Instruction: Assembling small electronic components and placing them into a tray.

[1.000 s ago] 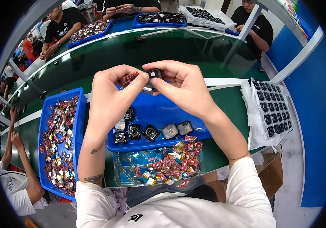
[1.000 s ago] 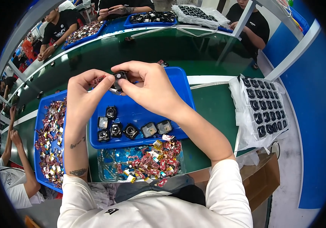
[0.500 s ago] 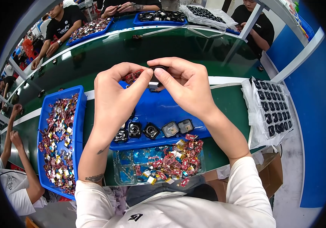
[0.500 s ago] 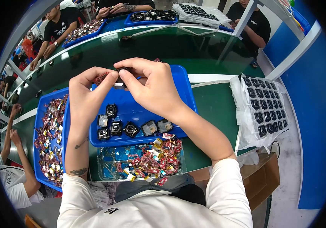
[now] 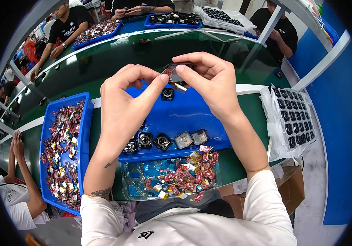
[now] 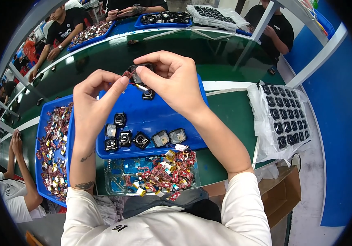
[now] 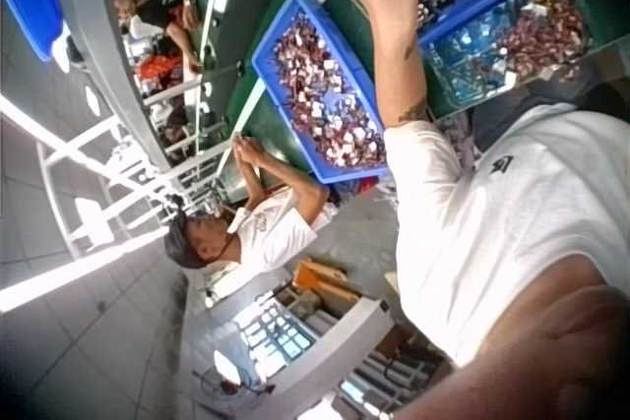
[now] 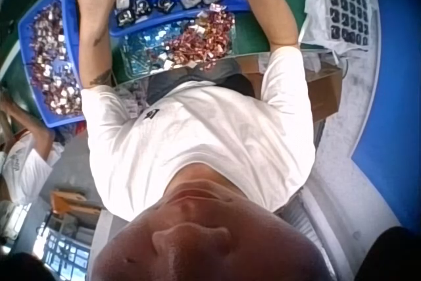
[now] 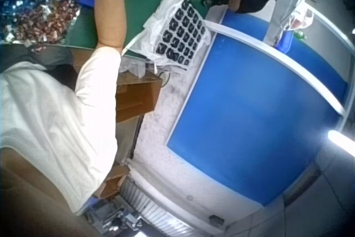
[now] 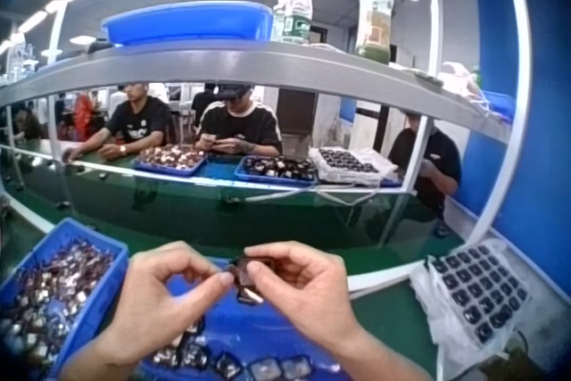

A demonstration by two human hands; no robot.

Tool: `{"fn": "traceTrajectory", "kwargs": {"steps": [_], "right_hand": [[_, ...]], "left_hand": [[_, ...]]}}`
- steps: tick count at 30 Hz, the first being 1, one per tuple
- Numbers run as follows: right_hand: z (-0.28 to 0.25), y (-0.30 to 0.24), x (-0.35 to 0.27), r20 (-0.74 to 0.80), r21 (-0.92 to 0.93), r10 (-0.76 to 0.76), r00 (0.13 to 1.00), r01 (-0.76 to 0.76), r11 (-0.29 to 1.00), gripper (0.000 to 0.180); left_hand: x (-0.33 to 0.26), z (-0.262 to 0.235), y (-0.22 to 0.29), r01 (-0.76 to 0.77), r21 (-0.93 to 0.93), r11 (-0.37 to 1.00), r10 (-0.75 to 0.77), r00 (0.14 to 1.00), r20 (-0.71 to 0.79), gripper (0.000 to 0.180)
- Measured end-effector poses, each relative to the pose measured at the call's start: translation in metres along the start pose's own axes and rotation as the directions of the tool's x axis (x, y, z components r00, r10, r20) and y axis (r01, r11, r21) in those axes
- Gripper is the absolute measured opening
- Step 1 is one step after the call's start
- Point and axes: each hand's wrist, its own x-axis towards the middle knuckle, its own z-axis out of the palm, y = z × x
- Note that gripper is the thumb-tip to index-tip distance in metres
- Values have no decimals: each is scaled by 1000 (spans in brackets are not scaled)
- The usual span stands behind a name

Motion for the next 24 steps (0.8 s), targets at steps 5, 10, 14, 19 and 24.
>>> {"fn": "traceTrajectory", "kwargs": {"steps": [5, 10, 14, 19, 24], "right_hand": [[1, 2, -3, -38, 20, -28, 999, 29, 999, 14], [6, 2, -5, -64, 29, -59, 996, 61, 998, 11], [8, -3, -7, -62, 56, -61, 996, 65, 996, 14], [8, 2, -8, -54, 100, -92, 994, 97, 990, 17], [8, -2, -6, -73, 92, -52, 996, 58, 994, 17]], "left_hand": [[-1, -1, 2, 222, -418, 881, -154, 969, 192, 13], [-2, 1, 1, 304, -564, 768, -188, 948, 255, 13], [-3, 5, 5, 268, -523, 809, -220, 963, 154, 14], [-2, 16, 3, 200, -511, 836, -212, 977, 37, 20], [-1, 15, -1, 256, -453, 854, -231, 967, 110, 23]]}}
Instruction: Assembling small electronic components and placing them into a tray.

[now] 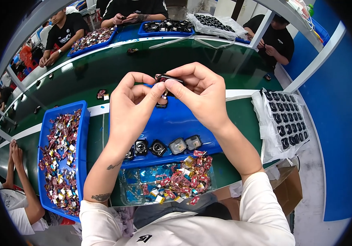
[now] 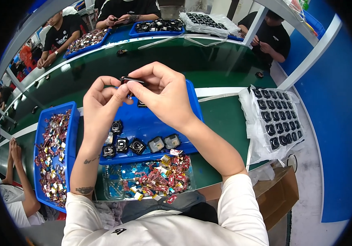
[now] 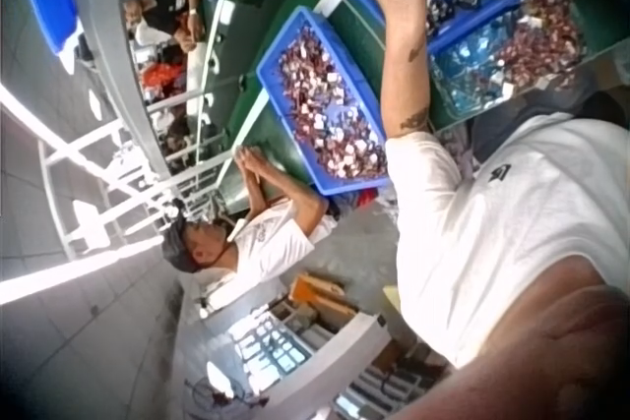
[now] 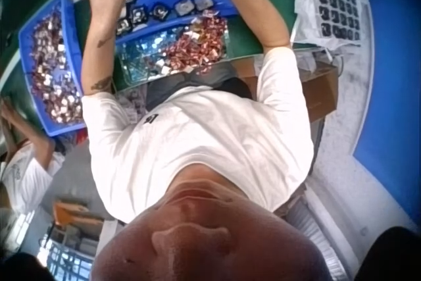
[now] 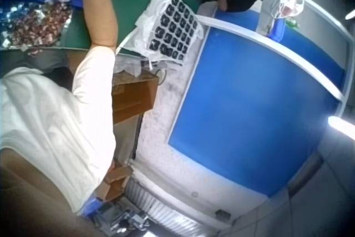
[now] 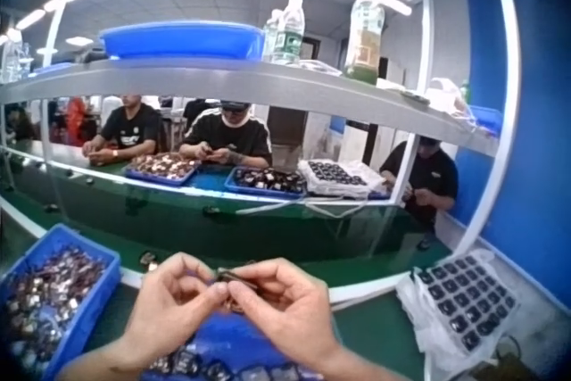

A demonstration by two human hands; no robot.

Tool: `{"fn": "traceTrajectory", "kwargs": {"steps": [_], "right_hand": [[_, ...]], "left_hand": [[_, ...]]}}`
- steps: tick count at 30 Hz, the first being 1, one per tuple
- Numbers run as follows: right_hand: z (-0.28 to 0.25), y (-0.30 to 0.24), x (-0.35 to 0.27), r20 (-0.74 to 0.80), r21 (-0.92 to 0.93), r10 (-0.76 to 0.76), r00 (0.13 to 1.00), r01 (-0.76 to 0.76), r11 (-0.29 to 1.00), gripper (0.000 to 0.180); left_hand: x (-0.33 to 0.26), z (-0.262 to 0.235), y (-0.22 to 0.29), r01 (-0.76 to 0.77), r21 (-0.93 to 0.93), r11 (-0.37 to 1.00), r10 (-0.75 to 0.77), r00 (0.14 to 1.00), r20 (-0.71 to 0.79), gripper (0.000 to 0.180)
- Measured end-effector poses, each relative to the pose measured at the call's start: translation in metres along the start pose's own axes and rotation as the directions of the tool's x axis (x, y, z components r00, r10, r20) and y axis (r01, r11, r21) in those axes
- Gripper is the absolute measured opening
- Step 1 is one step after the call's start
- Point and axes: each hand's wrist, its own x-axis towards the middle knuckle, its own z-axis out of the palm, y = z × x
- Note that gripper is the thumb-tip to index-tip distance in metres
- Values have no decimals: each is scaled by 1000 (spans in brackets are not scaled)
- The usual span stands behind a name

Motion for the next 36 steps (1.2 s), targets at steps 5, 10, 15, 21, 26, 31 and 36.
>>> {"fn": "traceTrajectory", "kwargs": {"steps": [5, 10, 15, 21, 26, 31, 36], "right_hand": [[-53, 15, 39, -5, -211, 10, 1000, -11, 977, 14], [-177, 98, 82, -323, -503, 128, 938, -284, 816, 18], [-285, 159, 74, -670, -502, 188, 718, -625, 598, 18], [-301, 162, 65, -745, -546, 225, 628, -768, 334, 19], [-222, 129, 61, -405, -821, 40, 913, -383, 423, 25], [-58, 34, -5, 398, -672, 301, 867, 52, 739, 19], [-3, 12, -64, 837, -384, 135, 531, 393, 835, 24]], "left_hand": [[6, -22, 9, -4, 68, 998, 7, 999, -33, 20], [6, -36, 22, -75, 76, 994, 81, 993, -81, 17], [5, -36, 24, -104, 78, 992, 110, 991, -80, 14], [9, -39, 22, -216, 92, 972, 220, 975, -32, 18], [14, -43, 9, -363, 145, 921, 356, 932, 70, 14], [20, -55, -2, -494, 229, 839, 474, 869, 141, 13], [8, -33, 22, -314, 117, 942, 299, 945, 134, 20]]}}
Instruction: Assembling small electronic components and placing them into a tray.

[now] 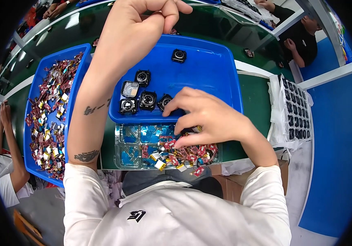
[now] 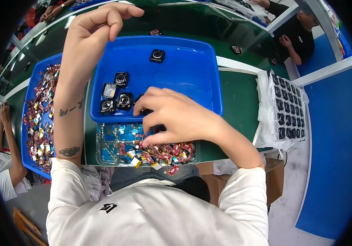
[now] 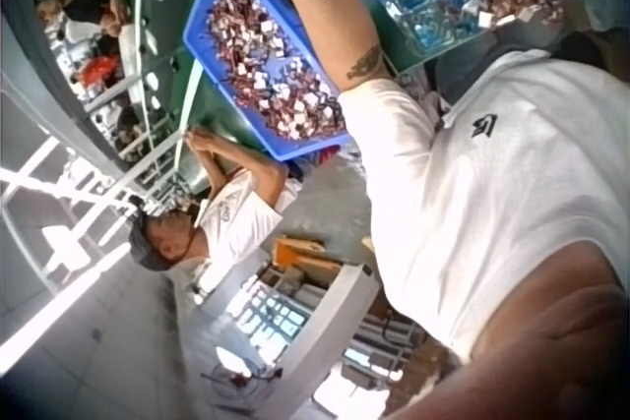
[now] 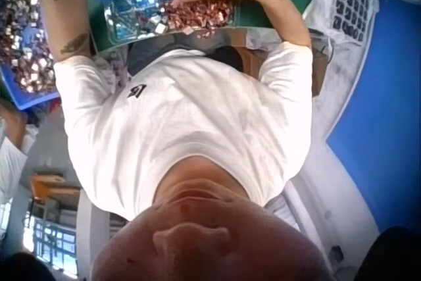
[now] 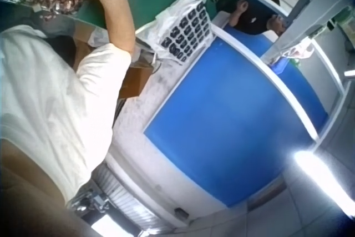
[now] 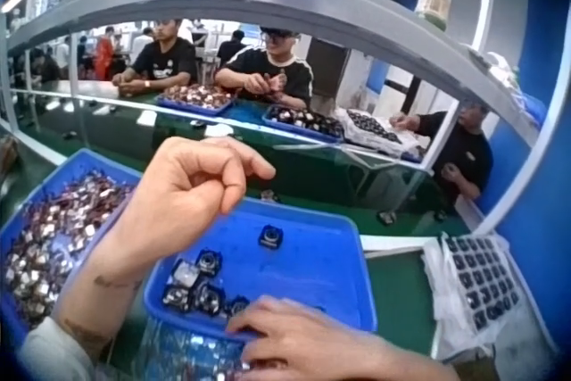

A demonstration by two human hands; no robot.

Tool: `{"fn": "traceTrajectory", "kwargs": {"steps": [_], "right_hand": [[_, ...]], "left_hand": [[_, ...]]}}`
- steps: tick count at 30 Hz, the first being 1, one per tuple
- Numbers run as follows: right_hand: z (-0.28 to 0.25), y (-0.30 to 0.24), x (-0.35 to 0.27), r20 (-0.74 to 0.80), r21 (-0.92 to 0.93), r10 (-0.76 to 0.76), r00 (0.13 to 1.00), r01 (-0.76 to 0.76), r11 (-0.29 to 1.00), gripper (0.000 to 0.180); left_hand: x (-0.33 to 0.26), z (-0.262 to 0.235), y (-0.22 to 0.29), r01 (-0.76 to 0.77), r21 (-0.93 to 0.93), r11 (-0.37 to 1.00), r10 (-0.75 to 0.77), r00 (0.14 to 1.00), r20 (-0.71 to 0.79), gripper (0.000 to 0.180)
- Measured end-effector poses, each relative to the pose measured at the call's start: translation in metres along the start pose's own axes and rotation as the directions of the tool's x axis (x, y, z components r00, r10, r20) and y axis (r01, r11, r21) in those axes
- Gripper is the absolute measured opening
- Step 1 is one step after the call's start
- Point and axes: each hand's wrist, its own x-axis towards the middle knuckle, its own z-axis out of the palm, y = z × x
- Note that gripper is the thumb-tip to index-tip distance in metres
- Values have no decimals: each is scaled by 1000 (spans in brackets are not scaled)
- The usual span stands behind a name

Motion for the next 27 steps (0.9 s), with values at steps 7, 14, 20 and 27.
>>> {"fn": "traceTrajectory", "kwargs": {"steps": [7, 14, 20, 27], "right_hand": [[33, -26, 1, 138, -346, 86, 987, -33, 938, 45], [16, -33, -25, -15, -222, 89, 996, -90, 971, 50], [35, -39, -57, 7, -274, 133, 991, -126, 953, 26], [48, -16, -51, -217, -360, 85, 973, -160, 919, 19]], "left_hand": [[-4, 3, 5, 74, -75, 994, -73, 997, 20, 20], [-7, -1, 3, 57, -80, 995, -56, 998, 15, 18], [-7, -3, 5, 59, -38, 998, -58, 998, 32, 19], [-7, 6, 6, 55, -34, 998, -54, 998, 39, 20]]}}
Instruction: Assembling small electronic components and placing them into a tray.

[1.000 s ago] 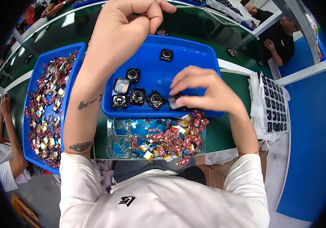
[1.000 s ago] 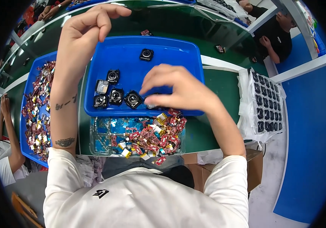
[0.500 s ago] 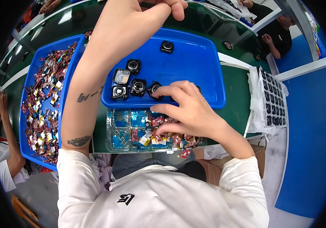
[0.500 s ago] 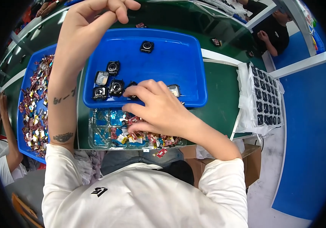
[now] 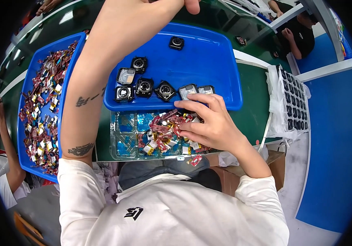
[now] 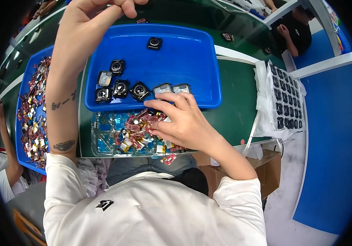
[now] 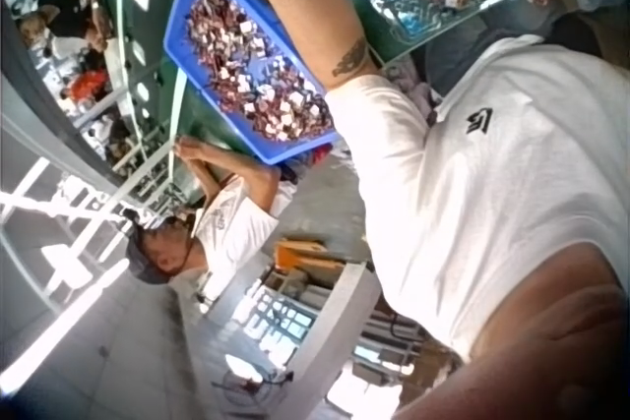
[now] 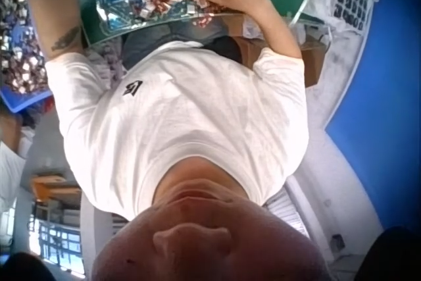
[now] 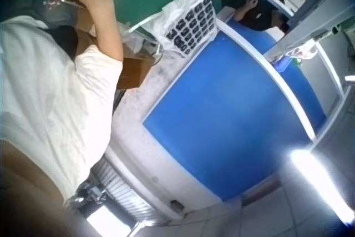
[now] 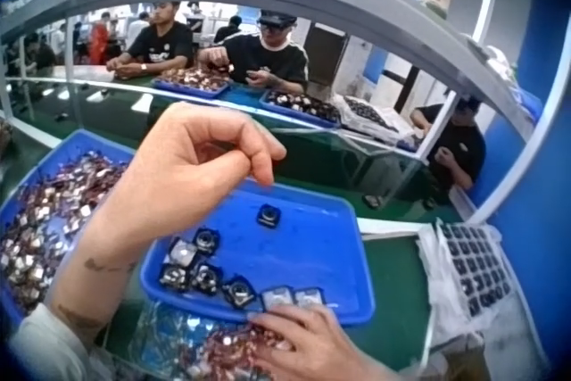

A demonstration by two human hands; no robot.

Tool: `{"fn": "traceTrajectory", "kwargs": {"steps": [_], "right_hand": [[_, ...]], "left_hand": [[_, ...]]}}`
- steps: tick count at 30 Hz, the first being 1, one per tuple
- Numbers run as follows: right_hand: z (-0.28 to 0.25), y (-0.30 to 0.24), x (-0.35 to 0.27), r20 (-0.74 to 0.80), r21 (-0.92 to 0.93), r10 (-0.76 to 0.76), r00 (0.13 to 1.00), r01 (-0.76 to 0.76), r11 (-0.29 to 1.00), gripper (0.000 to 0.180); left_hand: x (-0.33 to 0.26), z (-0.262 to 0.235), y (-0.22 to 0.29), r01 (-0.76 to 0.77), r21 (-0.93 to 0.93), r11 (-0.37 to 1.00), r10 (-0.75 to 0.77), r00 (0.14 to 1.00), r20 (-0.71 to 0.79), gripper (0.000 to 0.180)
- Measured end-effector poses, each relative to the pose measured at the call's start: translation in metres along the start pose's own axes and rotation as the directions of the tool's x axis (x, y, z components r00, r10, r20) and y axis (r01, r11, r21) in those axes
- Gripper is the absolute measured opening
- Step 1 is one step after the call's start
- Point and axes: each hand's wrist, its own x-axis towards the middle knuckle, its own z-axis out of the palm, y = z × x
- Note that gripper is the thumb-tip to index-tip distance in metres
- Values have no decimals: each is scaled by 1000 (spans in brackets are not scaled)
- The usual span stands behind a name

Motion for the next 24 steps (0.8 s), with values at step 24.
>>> {"fn": "traceTrajectory", "kwargs": {"steps": [24], "right_hand": [[-73, -2, 62, -511, 516, 230, 829, 82, 852, 32]], "left_hand": [[-6, -2, 4, 273, -122, 954, -205, 895, 396, 15]]}}
